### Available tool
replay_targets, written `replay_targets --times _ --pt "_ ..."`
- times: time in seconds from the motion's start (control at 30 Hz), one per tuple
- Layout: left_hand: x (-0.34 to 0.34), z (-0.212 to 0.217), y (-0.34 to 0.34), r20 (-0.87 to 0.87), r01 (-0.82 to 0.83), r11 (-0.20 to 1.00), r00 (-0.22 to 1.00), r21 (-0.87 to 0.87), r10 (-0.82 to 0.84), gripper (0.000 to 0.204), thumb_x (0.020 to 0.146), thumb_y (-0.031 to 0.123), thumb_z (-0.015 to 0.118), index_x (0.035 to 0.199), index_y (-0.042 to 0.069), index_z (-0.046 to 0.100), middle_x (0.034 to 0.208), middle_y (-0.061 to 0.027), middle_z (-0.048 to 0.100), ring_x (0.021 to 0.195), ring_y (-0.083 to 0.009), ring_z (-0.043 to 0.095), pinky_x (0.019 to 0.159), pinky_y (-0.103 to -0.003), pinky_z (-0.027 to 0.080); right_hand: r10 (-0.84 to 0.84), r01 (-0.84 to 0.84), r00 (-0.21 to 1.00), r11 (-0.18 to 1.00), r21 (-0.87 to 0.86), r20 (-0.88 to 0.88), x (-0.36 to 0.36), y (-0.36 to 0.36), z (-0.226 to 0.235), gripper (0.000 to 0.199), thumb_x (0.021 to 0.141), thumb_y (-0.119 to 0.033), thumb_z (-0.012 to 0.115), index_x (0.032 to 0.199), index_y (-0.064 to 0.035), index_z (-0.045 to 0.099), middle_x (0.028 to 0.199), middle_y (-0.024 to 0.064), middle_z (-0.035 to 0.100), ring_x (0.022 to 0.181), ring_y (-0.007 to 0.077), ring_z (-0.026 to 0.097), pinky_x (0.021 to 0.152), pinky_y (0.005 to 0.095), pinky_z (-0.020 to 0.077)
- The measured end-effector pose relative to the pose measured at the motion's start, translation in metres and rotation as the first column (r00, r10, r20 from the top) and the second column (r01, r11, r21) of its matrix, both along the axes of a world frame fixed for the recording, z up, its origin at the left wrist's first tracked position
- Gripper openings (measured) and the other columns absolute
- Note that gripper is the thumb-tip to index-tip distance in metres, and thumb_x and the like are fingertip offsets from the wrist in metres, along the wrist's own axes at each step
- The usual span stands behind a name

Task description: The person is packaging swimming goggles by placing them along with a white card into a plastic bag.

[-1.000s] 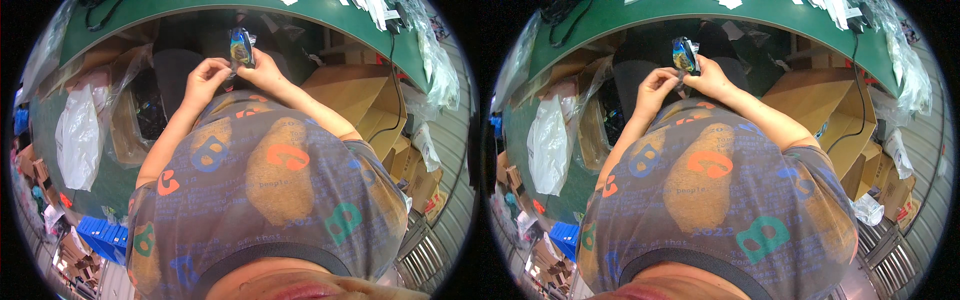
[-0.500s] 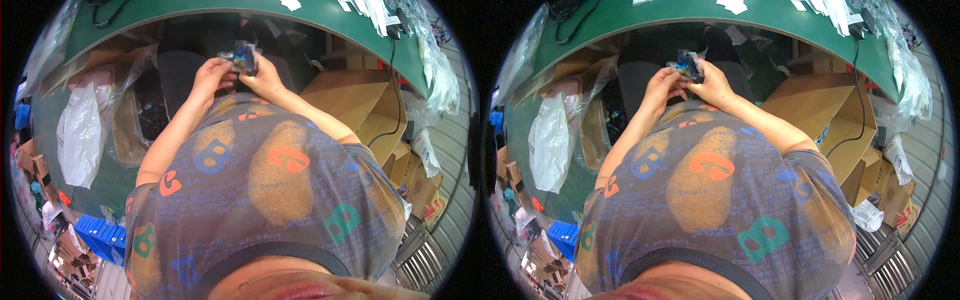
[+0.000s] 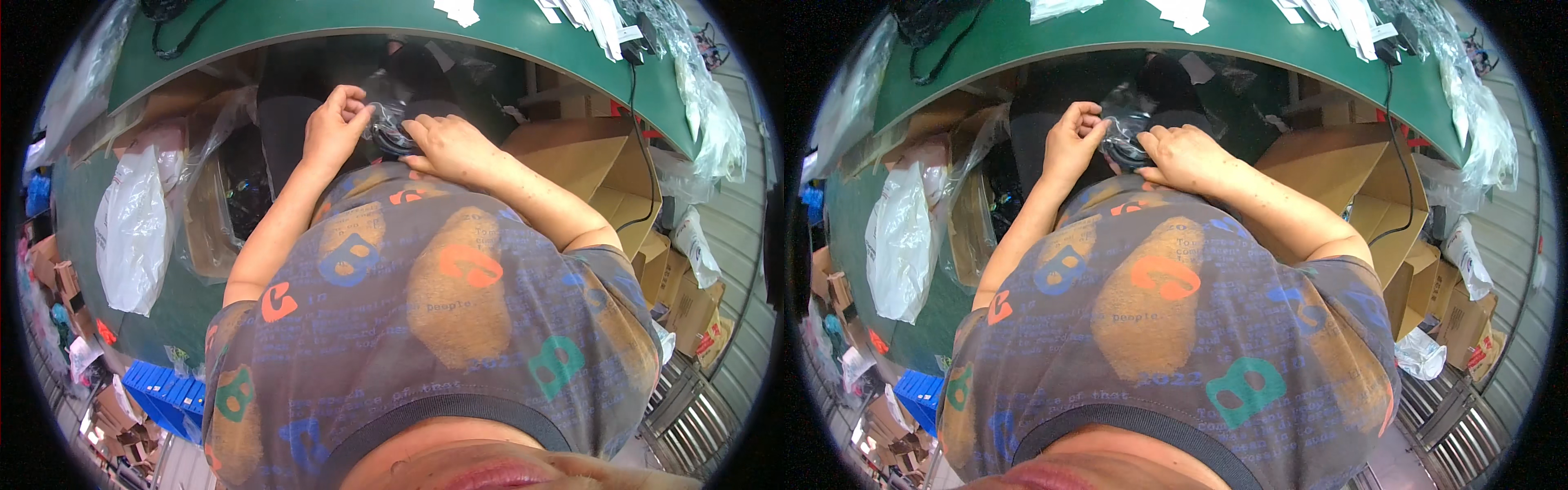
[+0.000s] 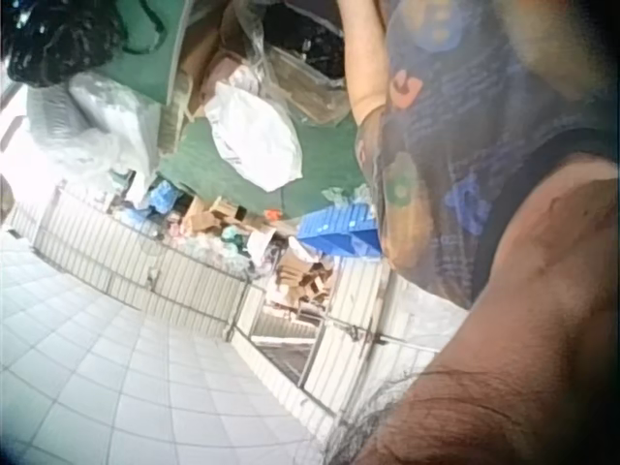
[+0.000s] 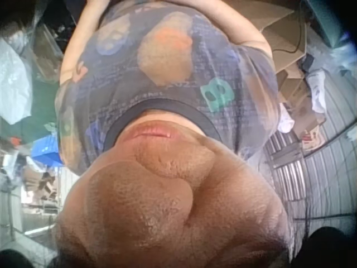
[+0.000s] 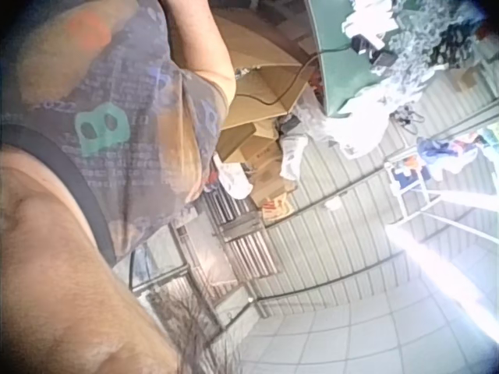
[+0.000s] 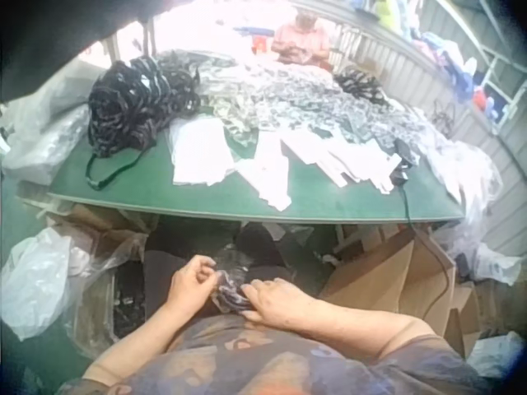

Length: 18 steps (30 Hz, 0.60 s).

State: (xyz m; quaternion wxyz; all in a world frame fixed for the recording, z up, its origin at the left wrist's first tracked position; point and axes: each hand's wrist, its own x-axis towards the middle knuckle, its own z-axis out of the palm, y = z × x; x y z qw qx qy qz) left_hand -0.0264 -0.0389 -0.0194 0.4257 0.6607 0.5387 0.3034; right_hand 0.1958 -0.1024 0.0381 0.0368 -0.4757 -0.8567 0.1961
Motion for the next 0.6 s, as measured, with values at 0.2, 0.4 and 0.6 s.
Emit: replay_targets --times 0.2,0.4,0.6 --pt "-0.005 0.007 -0.014 -0.082 0.138 0.988 0.988 0.066 -0.132 0.016 0.092 0.018 0.069 0.101 0.005 0.072 0.092 -0.0092 0.071 0.08 -0.0197 0.071 0.072 -0.032 0.054 -0.025 0.026 0.997 1.0 -0.013 0.076 0.005 0.013 -0.023 0.041 0.093 -0.04 0.066 0.109 -0.0021 0.061 0.093 0.0167 0.068 0.085 0.0386 0.068 0.077 0.048 0.0535" --pt "0.001 0.022 -0.029 -0.103 0.249 0.939 0.968 0.237 -0.23 0.01 0.093 0.011 0.068 0.099 0.003 0.07 0.094 -0.0092 0.067 0.084 -0.0227 0.071 0.072 -0.033 0.054 -0.37 0.103 0.836 0.83 -0.548 -0.404 -0.01 0.031 -0.073 0.044 0.101 -0.046 0.056 0.102 -0.0034 0.065 0.091 0.0123 0.071 0.08 0.0295 0.069 0.075 0.0442 0.0529" --pt "-0.01 0.011 -0.03 -0.054 0.14 0.945 0.99 0.296 -0.13 0.006 0.093 0.008 0.067 0.097 0.002 0.066 0.095 -0.0094 0.067 0.089 -0.0241 0.068 0.079 -0.033 0.052 -0.918 -0.671 -0.017 0.305 -0.676 -0.397 -0.023 0.023 -0.085 0.041 0.104 -0.042 0.053 0.114 -0.003 0.055 0.084 0.0092 0.063 0.066 0.0206 0.061 0.06 0.0323 0.0498"
